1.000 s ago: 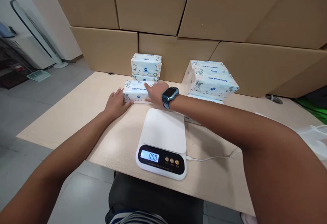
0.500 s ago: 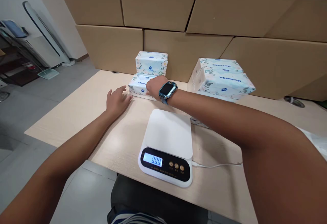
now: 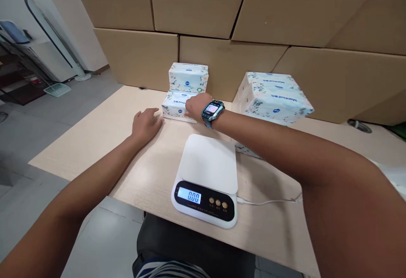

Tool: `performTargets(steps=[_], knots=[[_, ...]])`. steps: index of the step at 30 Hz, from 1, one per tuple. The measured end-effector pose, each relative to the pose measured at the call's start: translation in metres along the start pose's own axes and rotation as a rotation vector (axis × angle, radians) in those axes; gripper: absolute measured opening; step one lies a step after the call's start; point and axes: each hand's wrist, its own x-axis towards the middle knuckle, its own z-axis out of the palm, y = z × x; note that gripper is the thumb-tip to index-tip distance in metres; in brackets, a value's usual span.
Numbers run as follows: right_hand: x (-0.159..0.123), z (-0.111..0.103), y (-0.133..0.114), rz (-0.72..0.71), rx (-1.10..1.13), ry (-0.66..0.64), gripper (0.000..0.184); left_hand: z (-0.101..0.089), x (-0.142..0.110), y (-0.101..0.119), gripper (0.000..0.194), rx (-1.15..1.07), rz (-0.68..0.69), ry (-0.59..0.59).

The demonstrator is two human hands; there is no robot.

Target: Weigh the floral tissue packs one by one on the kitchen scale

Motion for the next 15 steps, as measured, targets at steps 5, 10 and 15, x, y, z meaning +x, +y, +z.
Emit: performTargets(steps=[5, 10, 15], knots=[[-0.042, -0.004, -0.018, 0.061, -0.002, 0.059, 0.074, -0.001, 0.004, -0.005, 0.044, -0.030, 0.020, 0.073], [-0.141, 0.022, -0.010, 0.002, 0.063, 0.202, 0.067, -0.019, 0.016, -0.021, 0.041, -0.106, 0.036, 0.280], [-0.224, 0.076, 0.049, 0.244, 0.223, 0.715, 0.062, -0.035, 0.021, -0.010, 0.060, -0.328, 0.178, 0.558]])
